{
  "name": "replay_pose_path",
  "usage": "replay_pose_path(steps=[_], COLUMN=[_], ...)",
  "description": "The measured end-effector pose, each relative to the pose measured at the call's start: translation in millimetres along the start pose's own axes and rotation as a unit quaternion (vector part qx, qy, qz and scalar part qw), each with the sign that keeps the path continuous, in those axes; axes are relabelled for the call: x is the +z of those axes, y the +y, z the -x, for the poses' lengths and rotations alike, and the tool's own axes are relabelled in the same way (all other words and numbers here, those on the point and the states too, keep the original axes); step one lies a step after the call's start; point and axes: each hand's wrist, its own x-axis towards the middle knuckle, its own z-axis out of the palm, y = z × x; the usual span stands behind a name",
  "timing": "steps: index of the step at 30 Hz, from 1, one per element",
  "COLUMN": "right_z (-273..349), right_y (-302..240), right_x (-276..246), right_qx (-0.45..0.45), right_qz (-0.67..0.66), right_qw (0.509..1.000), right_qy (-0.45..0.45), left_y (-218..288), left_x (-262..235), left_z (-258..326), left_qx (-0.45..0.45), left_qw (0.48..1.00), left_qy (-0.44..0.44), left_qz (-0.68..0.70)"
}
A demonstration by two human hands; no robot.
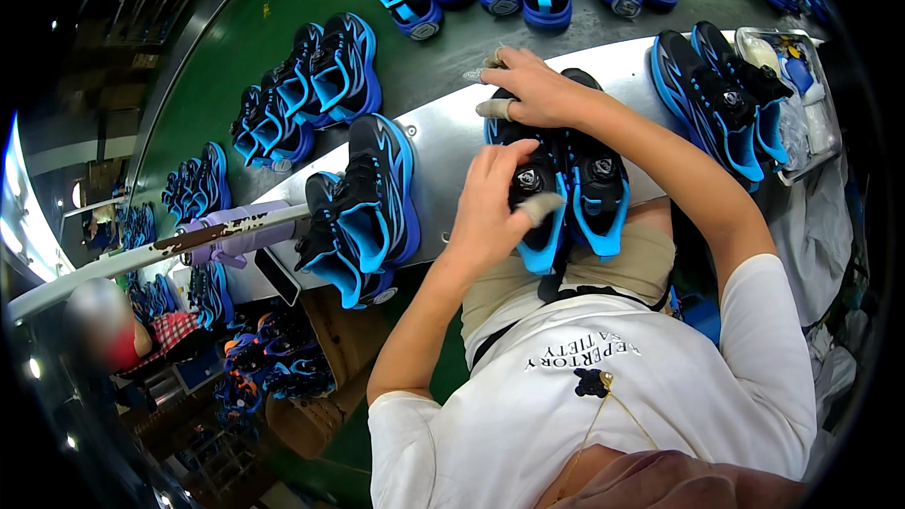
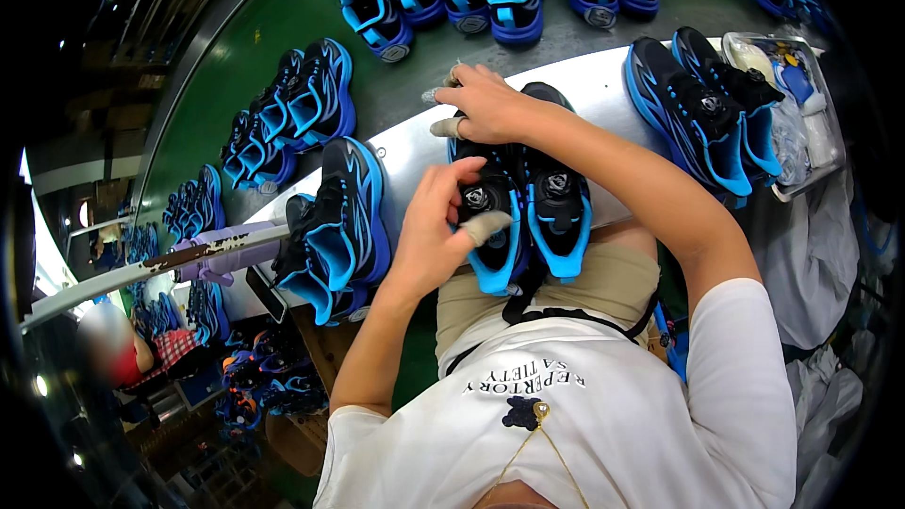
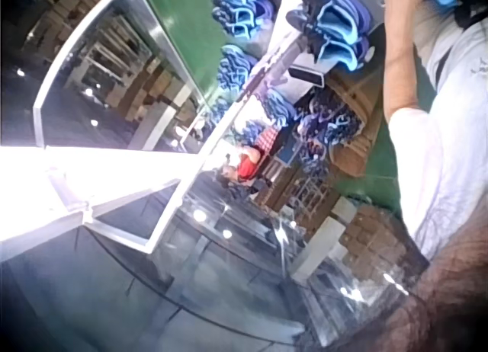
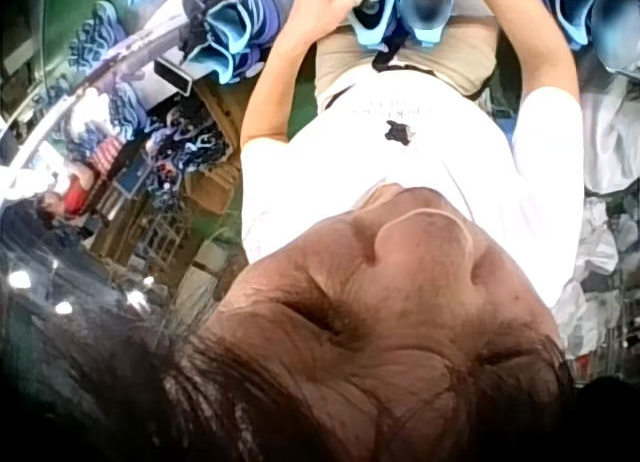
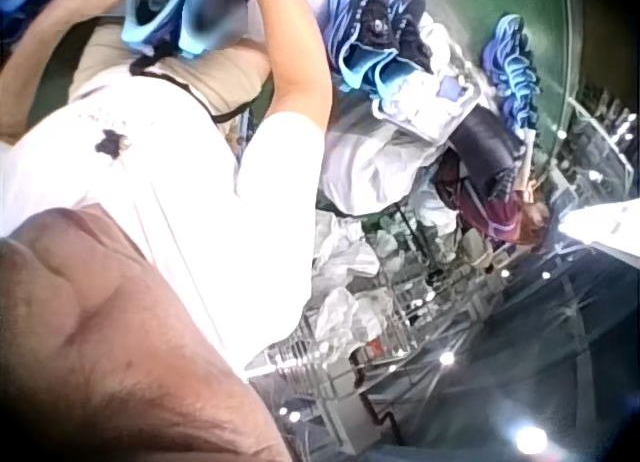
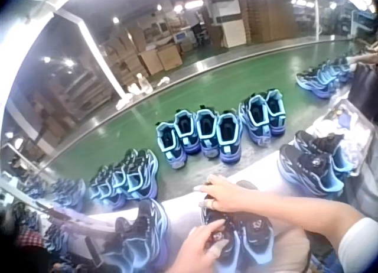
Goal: The person wipes the exterior and interior edges of several black and blue athletic shoes using a small cloth.
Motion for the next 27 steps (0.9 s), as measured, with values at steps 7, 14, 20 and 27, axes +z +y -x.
replay_pose_path(steps=[7,14,20,27], right_z=[-17.1,-18.6,-16.4,-16.9], right_y=[-4.6,-1.5,3.1,4.4], right_x=[16.4,21.1,26.9,25.1], right_qx=[0.034,0.033,0.026,0.031], right_qz=[0.081,0.066,0.045,0.005], right_qw=[0.978,0.982,0.99,0.994], right_qy=[-0.187,-0.176,-0.129,-0.107], left_y=[-16.9,-24.1,-25.6,-15.0], left_x=[-10.3,-13.4,-8.2,-4.6], left_z=[-3.4,-7.5,-8.1,-5.4], left_qx=[0.002,-0.006,-0.05,-0.035], left_qw=[0.991,0.982,0.981,0.995], left_qy=[-0.082,-0.143,-0.141,-0.06], left_qz=[0.106,0.124,0.127,0.069])
